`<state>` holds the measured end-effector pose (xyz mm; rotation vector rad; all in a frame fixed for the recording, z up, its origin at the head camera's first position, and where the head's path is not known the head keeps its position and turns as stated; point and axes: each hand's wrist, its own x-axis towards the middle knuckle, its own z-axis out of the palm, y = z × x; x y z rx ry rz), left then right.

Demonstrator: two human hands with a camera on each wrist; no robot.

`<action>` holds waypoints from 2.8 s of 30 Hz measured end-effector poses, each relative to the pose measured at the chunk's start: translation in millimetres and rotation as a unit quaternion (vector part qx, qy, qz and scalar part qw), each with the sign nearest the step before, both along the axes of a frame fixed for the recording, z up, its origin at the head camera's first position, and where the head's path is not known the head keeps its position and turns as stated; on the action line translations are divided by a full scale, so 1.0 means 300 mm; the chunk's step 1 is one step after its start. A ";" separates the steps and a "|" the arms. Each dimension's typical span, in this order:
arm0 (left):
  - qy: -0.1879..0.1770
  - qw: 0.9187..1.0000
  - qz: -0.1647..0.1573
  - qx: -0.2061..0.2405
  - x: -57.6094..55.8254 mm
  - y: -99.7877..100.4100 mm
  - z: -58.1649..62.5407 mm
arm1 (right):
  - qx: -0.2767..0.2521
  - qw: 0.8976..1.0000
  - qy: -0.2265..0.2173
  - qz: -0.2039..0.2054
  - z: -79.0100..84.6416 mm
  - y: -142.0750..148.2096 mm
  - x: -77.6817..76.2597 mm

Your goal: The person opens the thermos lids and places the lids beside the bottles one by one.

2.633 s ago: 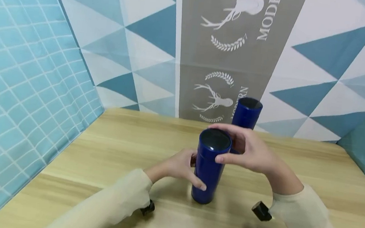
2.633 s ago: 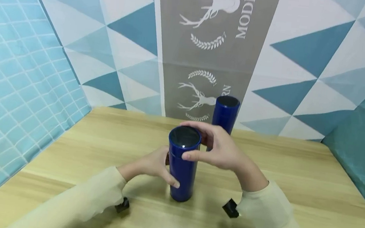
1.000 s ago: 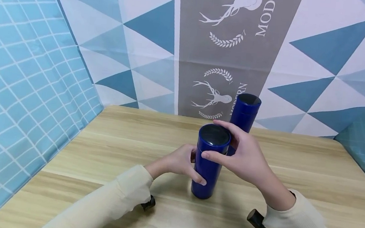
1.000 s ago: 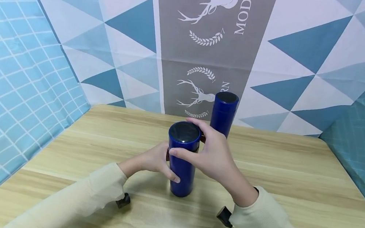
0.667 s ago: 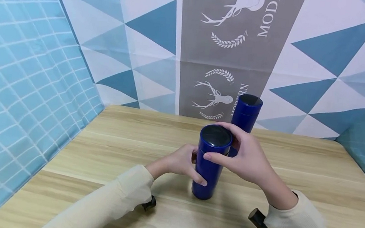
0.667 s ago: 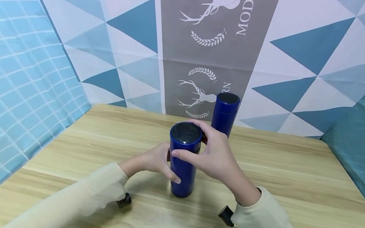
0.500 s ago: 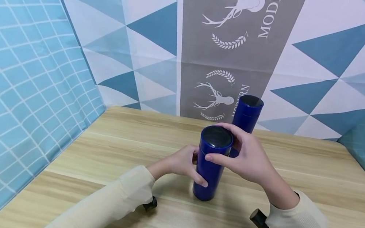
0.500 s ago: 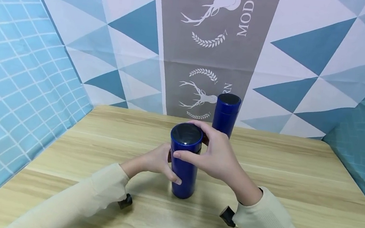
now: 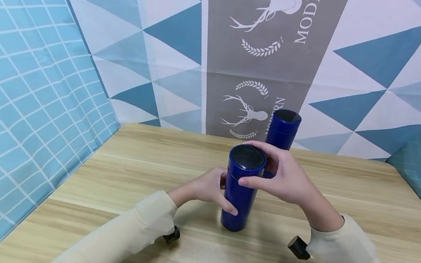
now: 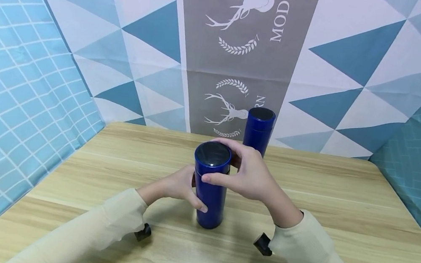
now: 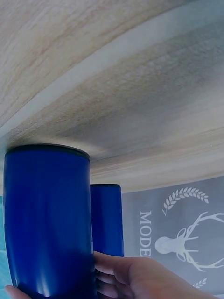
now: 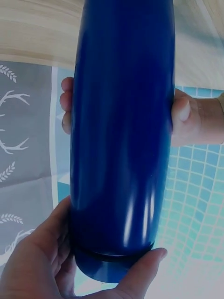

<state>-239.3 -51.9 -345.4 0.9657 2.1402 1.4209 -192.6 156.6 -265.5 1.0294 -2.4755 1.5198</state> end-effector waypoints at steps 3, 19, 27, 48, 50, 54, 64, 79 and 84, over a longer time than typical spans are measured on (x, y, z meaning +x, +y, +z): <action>-0.001 1.000 0.001 0.000 0.001 0.000 0.001 | 0.004 1.000 -0.002 0.018 0.003 0.008 -0.008; 0.009 1.000 -0.002 0.002 -0.002 0.008 -0.004 | -0.013 0.993 -0.019 0.117 0.009 0.037 -0.054; 0.009 1.000 -0.004 0.008 -0.002 0.004 -0.007 | -0.010 0.987 -0.033 0.157 0.012 0.041 -0.073; -0.001 1.000 -0.012 0.005 -0.005 0.006 -0.011 | 0.014 0.977 -0.058 0.203 0.022 0.061 -0.100; -0.003 1.000 -0.013 0.006 -0.005 0.006 -0.010 | 0.022 0.978 -0.049 0.203 0.024 0.063 -0.102; -0.003 1.000 -0.015 0.004 -0.005 0.007 -0.008 | 0.036 0.977 -0.036 0.207 0.032 0.066 -0.108; 0.008 1.000 -0.007 -0.001 -0.008 0.007 -0.003 | 0.051 0.972 -0.023 0.229 0.052 0.072 -0.135; 0.009 1.000 -0.005 -0.008 -0.003 0.014 -0.004 | 0.034 0.972 -0.080 0.218 0.042 0.077 -0.107; 0.005 1.000 -0.006 -0.001 0.001 0.015 0.001 | 0.013 0.983 -0.083 0.161 0.053 0.070 -0.067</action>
